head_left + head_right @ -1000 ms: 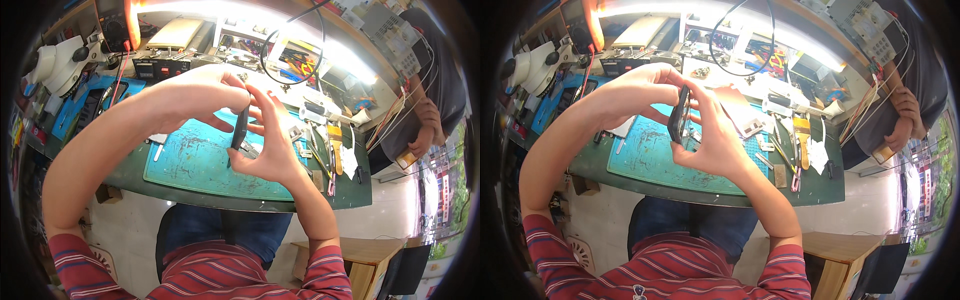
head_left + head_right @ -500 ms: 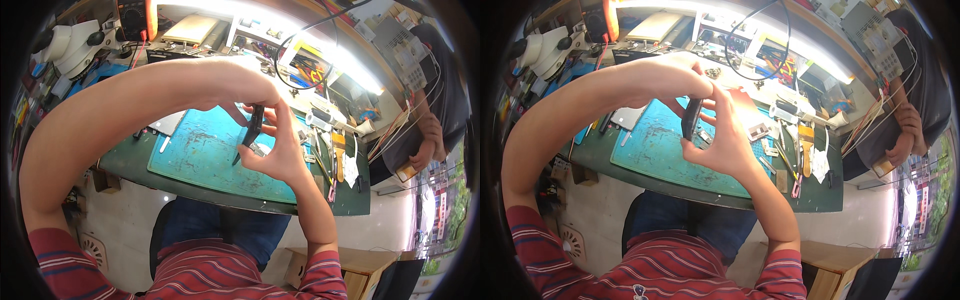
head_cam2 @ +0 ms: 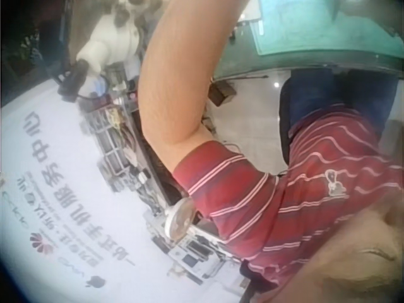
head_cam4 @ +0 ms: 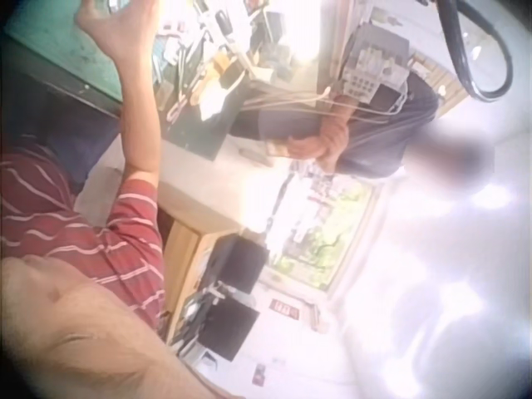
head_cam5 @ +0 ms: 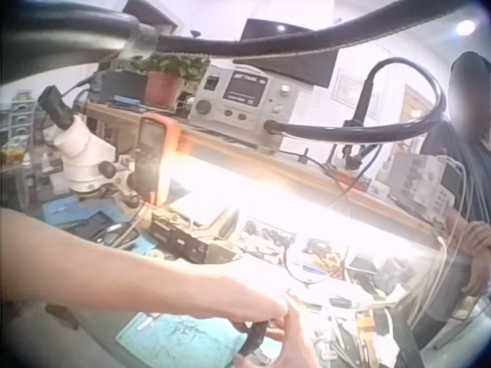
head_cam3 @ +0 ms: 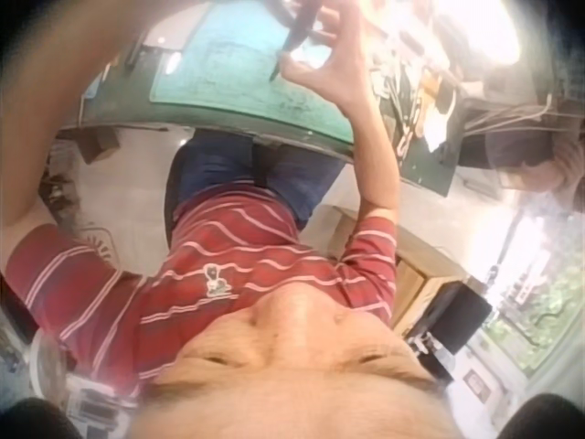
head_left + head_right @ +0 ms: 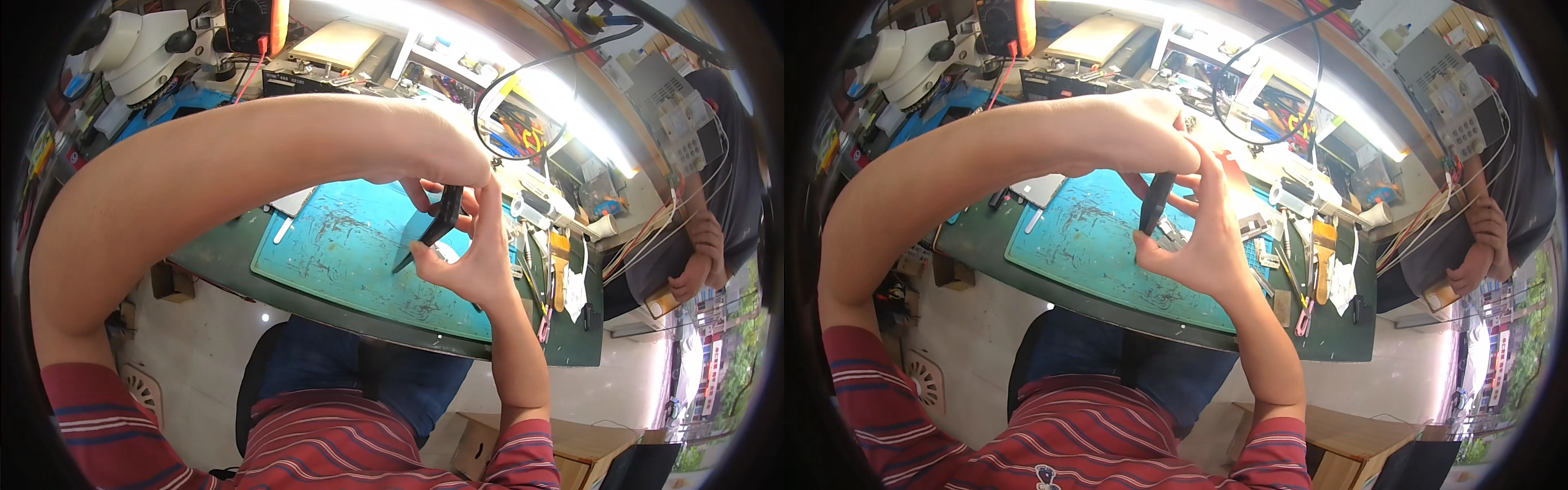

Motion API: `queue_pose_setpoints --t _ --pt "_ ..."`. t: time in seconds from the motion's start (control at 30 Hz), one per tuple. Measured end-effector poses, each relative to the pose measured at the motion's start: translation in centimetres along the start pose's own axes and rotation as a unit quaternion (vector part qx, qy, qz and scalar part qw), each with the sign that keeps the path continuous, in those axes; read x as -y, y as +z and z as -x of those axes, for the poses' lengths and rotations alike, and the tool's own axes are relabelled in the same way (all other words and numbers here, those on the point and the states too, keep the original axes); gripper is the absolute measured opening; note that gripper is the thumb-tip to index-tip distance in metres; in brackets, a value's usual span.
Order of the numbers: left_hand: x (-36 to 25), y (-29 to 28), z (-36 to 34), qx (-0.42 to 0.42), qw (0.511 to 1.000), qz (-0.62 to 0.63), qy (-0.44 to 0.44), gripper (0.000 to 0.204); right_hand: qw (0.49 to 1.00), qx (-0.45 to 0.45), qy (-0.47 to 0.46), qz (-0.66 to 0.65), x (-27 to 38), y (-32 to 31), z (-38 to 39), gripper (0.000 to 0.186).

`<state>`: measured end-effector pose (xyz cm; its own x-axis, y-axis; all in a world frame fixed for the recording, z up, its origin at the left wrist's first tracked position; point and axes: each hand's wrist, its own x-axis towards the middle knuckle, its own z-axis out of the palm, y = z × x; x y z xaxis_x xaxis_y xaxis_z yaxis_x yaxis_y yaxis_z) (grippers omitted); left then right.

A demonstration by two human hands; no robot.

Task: The person disassembles a smartphone by prying open the back cover, detaching internal components, and separating the display assembly from the chassis. They use a plastic pry tool and a metal spudger to carefully lift and disconnect parts, then place the separated pieces on the workbench.

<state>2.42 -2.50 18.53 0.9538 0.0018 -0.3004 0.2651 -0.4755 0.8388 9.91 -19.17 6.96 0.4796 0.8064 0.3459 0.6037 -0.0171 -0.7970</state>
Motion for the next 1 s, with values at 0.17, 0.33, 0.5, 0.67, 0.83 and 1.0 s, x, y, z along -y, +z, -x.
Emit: queue_pose_setpoints --t 0.17,0.33,0.5,0.67,0.83,1.0 --pt "-0.31 0.04 0.06 -0.020 1.000 -0.010 -0.014 0.034 1.000 0.000 0.005 -0.002 0.26 -0.09 -0.04 0.108" --pt "-0.13 -0.02 -0.43 -0.020 0.999 -0.012 -0.024 0.032 1.000 -0.008 -0.002 0.015 0.49 -0.09 -0.05 0.107" --pt "-0.03 -0.02 -0.48 -0.010 1.000 -0.017 -0.014 0.031 0.999 -0.011 -0.018 0.032 0.56 -0.15 0.01 0.106" --pt "0.08 0.25 -0.59 -0.025 1.000 -0.014 0.002 0.021 1.000 -0.005 -0.014 0.019 0.59 -0.16 -0.03 0.106" --pt "-0.42 0.20 -0.62 -0.022 0.999 -0.038 -0.009 0.026 1.000 -0.010 -0.012 0.007 0.54 -0.37 0.12 0.106" --pt "-0.06 0.07 -0.23 -0.035 0.998 -0.053 0.013 0.024 1.000 0.002 -0.014 0.010 0.27 -0.41 -0.18 0.107"
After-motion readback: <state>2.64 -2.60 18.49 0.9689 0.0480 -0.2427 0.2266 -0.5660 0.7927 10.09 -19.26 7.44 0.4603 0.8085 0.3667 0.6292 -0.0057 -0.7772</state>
